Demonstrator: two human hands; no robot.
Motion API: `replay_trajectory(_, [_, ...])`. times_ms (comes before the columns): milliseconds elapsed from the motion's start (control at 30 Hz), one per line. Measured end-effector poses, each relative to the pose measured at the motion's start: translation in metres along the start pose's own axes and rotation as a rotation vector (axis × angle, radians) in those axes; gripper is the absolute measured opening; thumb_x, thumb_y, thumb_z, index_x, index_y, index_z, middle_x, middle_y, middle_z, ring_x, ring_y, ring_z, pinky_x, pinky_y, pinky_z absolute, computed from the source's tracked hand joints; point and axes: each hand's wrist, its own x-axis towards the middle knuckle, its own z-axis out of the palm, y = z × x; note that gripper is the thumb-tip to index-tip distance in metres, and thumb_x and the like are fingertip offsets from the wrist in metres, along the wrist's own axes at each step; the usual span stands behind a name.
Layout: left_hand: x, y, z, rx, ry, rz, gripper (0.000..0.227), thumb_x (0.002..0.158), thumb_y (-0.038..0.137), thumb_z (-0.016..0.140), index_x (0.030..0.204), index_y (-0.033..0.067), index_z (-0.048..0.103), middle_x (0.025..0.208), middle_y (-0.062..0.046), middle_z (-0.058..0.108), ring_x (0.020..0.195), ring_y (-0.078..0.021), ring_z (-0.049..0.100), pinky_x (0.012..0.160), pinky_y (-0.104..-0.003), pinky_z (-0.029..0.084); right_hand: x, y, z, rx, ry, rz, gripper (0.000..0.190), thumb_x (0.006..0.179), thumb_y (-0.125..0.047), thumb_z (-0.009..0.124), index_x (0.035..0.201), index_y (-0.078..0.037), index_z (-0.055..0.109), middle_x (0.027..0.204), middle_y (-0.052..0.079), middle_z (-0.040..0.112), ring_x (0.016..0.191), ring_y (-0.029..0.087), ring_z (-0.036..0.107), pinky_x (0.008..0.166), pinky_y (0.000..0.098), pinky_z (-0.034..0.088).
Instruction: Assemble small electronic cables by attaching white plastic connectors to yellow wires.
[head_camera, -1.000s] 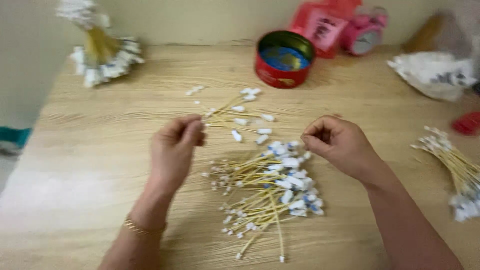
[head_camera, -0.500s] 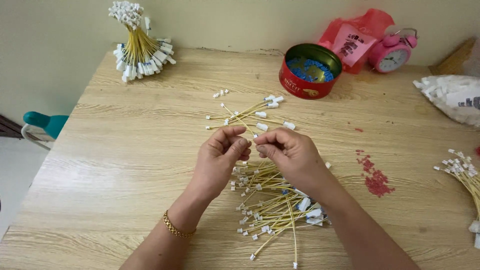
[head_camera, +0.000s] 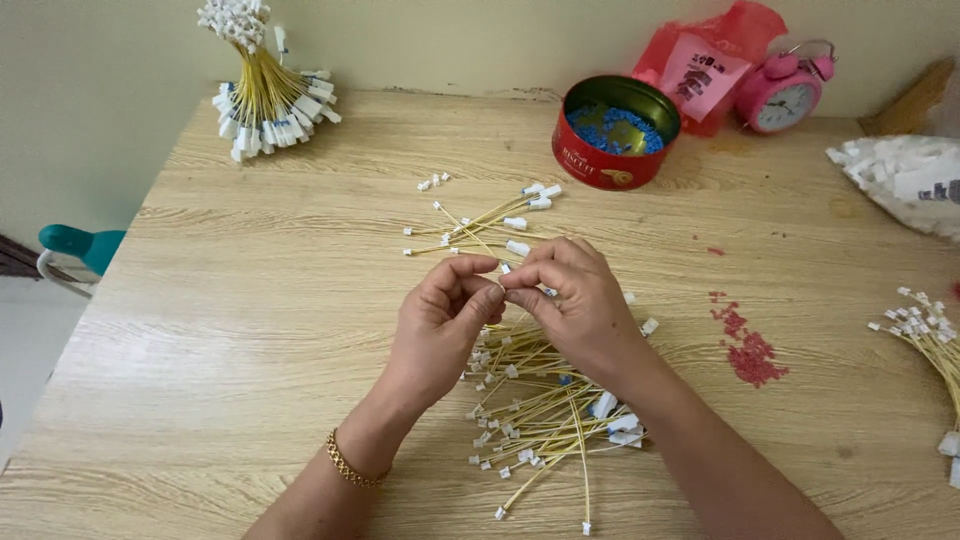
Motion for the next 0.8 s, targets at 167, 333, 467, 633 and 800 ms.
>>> replay_trajectory(167, [0.000, -0.001, -0.004, -0.009, -0.035, 0.024, 0.026, 0.100, 0.005, 0.064, 0.126, 0.0031, 0.062, 0.094, -0.002, 0.070, 0.086, -0.0075, 0.066, 0.077, -0.023, 0.057, 0.002, -0.005, -0.002, 0.231, -0.062, 0.161, 0.011, 0.090, -0.016, 0.075, 0.098, -0.008, 0.073, 0.097, 0.000, 0.069, 0.095, 0.014, 0.067, 0.083, 0.0316, 0.056])
replay_trajectory(333, [0.000, 0.004, -0.006, -0.019, -0.070, 0.044, 0.026, 0.100, 0.006, 0.065, 0.126, 0.0031, 0.062, 0.094, -0.002, 0.070, 0.087, -0.0074, 0.066, 0.079, -0.024, 0.058, -0.001, -0.001, -0.001, 0.291, -0.082, 0.170, 0.010, 0.091, -0.014, 0.074, 0.098, -0.007, 0.073, 0.095, -0.001, 0.071, 0.090, 0.011, 0.069, 0.078, 0.0287, 0.058])
replay_trajectory(467, [-0.001, 0.007, -0.006, -0.045, -0.073, 0.017, 0.028, 0.099, 0.006, 0.065, 0.126, 0.0031, 0.061, 0.094, -0.002, 0.071, 0.087, -0.0084, 0.066, 0.078, -0.025, 0.058, -0.005, 0.003, 0.004, 0.371, -0.037, 0.057, 0.009, 0.092, -0.010, 0.075, 0.100, -0.006, 0.074, 0.093, 0.000, 0.069, 0.086, 0.010, 0.065, 0.073, 0.0265, 0.055])
replay_trajectory(633, [0.002, 0.006, -0.009, -0.083, -0.069, 0.000, 0.032, 0.098, 0.006, 0.066, 0.129, 0.0042, 0.060, 0.093, -0.002, 0.070, 0.087, -0.0090, 0.067, 0.079, -0.025, 0.059, -0.004, 0.009, 0.000, 0.426, -0.060, 0.045, 0.009, 0.093, -0.008, 0.074, 0.102, -0.006, 0.075, 0.092, -0.001, 0.066, 0.082, 0.008, 0.060, 0.070, 0.0235, 0.051])
replay_trajectory(800, [0.003, 0.010, -0.013, -0.077, -0.128, -0.009, 0.035, 0.098, 0.005, 0.066, 0.132, 0.0056, 0.059, 0.093, -0.002, 0.070, 0.087, -0.0088, 0.067, 0.080, -0.025, 0.059, -0.005, 0.009, -0.005, 0.527, -0.160, 0.218, 0.010, 0.095, -0.004, 0.068, 0.102, -0.006, 0.074, 0.094, -0.002, 0.065, 0.077, 0.005, 0.056, 0.066, 0.0219, 0.048])
